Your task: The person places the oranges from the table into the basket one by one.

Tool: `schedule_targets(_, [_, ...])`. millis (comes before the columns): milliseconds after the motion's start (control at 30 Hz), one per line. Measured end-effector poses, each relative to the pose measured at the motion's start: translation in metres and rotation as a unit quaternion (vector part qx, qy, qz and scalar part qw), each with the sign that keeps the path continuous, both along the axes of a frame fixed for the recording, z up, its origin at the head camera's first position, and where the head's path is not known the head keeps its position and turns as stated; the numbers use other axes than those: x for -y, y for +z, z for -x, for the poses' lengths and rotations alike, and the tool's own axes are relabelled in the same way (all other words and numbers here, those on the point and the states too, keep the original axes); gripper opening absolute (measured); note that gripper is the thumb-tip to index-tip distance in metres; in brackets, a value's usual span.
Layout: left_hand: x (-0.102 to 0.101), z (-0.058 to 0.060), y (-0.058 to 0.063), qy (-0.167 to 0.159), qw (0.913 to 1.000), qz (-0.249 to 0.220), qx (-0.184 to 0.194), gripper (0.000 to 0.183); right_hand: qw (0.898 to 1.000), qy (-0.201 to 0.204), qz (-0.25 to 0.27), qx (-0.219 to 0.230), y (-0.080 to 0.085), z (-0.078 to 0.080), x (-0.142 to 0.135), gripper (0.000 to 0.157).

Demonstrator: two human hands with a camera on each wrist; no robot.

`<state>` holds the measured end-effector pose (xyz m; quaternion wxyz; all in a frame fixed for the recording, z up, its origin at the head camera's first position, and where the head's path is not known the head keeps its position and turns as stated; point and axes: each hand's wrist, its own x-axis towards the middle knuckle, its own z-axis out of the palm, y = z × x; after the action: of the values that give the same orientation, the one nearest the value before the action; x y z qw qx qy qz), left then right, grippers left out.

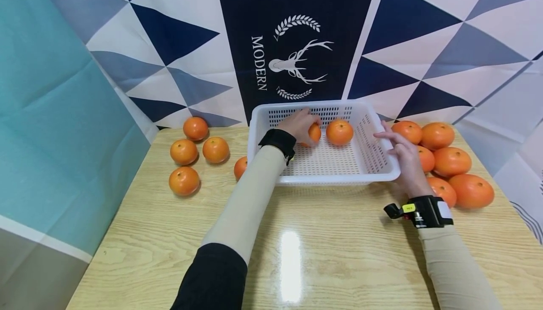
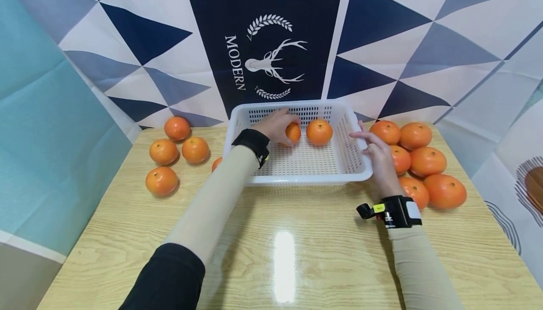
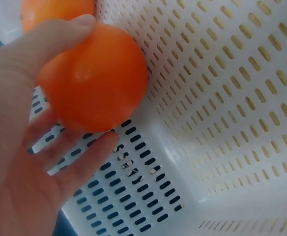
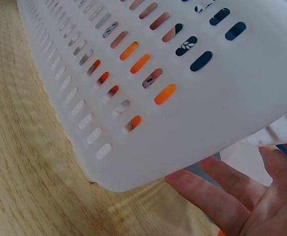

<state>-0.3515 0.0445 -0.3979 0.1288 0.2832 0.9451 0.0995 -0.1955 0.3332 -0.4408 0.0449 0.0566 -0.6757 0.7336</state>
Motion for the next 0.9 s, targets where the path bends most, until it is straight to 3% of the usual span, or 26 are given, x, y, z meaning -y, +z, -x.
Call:
schedule_targets(367, [0.012, -0.015, 0.029, -0.015, 0.9995, -0.016, -0.021, 0.060, 0.999, 0.002, -0.020, 0.029, 0.004, 0.000, -0.001, 0.062])
schedule_targets(733, [0.017, -0.010, 0.054, 0.004, 0.9990, 0.005, -0.045, 0.057, 1.000, 0.011, 0.010, 0.021, 0.003, 0.000, -0.001, 0.062])
schedule_targets(900, [0.019, -0.007, 0.059, -0.009, 0.9989, 0.007, -0.045, 0.055, 1.000, 0.006, 0.010, 0.019, 0.003, 0.000, -0.001, 0.062])
